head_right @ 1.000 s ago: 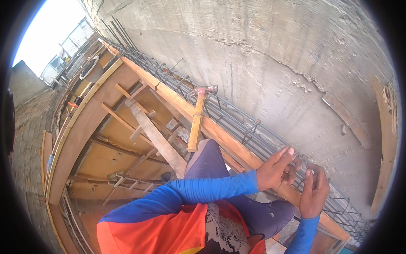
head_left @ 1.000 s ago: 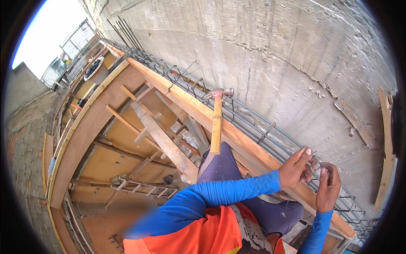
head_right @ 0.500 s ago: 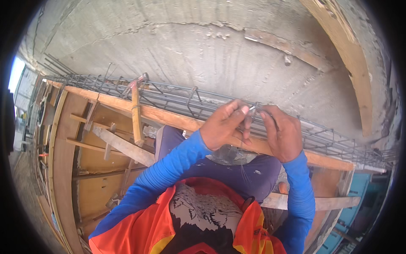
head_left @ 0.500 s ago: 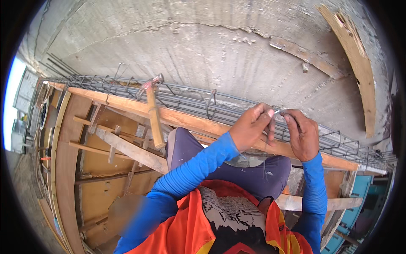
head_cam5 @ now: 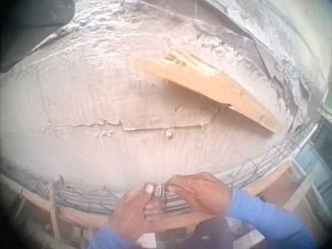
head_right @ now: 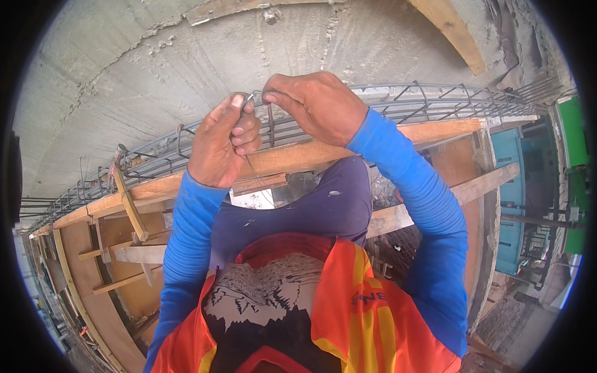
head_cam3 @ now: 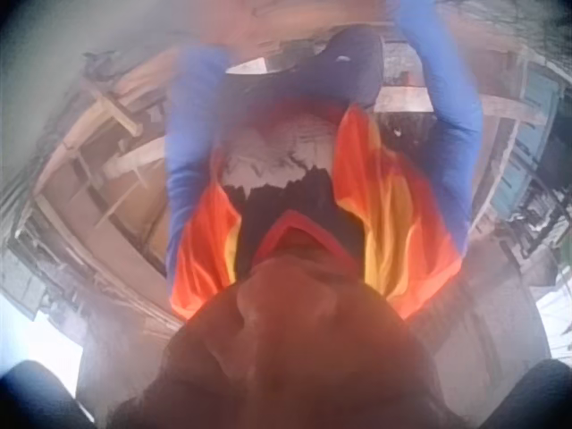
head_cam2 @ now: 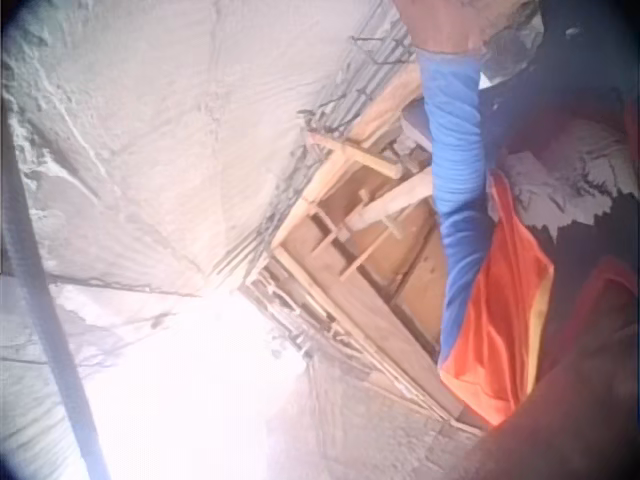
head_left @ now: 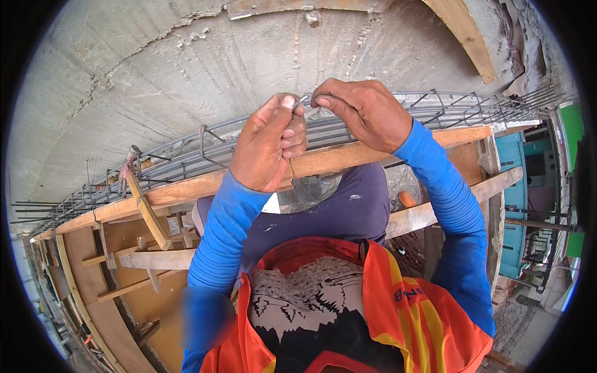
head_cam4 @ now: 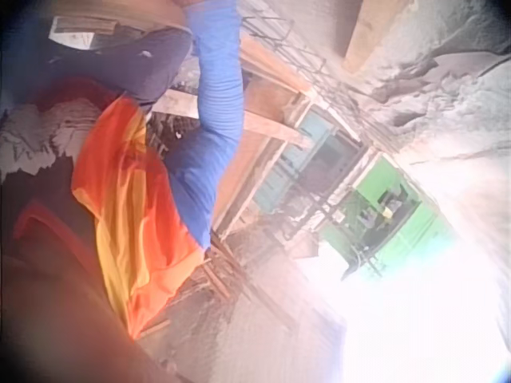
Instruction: The person is working on a construction site, assembling a rebar framework. They use a hammer to secure metal ties around the rebar intersections and adjust the position of the steel bars. The person also handles wooden planks and a bucket of tools while working on the structure.
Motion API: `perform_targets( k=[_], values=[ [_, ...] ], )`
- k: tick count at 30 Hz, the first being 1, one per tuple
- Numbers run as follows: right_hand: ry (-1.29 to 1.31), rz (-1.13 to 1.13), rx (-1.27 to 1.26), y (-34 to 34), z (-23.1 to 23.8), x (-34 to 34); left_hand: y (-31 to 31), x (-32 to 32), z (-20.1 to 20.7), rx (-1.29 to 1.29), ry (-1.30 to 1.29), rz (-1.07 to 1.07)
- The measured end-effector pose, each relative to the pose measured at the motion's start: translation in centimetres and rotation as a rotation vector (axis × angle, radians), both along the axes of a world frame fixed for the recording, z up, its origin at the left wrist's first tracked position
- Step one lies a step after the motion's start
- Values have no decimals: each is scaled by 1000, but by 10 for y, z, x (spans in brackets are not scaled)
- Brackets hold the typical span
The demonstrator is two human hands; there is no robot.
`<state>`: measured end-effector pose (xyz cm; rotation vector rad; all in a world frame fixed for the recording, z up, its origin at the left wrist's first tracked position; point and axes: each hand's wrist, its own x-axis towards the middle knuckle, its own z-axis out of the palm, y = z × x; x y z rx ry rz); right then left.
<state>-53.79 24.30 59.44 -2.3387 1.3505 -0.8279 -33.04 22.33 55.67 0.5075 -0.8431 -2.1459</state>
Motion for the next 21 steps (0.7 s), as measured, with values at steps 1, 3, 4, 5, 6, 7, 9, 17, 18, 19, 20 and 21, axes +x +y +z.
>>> perform_targets(
  k=[1, 3, 4, 5, 6, 7, 9, 17, 18, 19, 20, 21],
  values=[
    [7, 4, -7, -4, 3, 0, -1, -3, 3, -49, -18, 35],
    [22, 12, -47, -6, 6, -6, 0, -12, 6, -74, -17, 76],
    [30, 18, -80, -6, 7, -10, 0, -15, 8, -94, -14, 103],
    [40, 28, -113, -6, 8, -13, 0, -18, 8, -91, -25, 73],
    [113, 15, -112, -5, 12, -17, -1, -19, 11, -95, -35, 50],
    [141, 3, -105, -3, 15, -19, -2, -19, 13, -98, -46, 30],
    [194, -10, -99, 3, 21, -17, -5, -22, 11, -140, -28, 50],
    [217, -52, -138, 12, 15, -6, 8, -28, 9, -201, -102, 271],
    [230, -59, -157, 13, 14, -4, 9, -26, 8, -217, -101, 272],
    [244, -66, -175, 13, 13, -3, 8, -25, 5, -201, -68, 252],
    [266, -72, -162, 12, 13, -2, 5, -23, -2, -185, -35, 232],
    [252, -70, -169, 11, 11, -3, 4, -23, -5, -167, 1, 206]
  ],
)
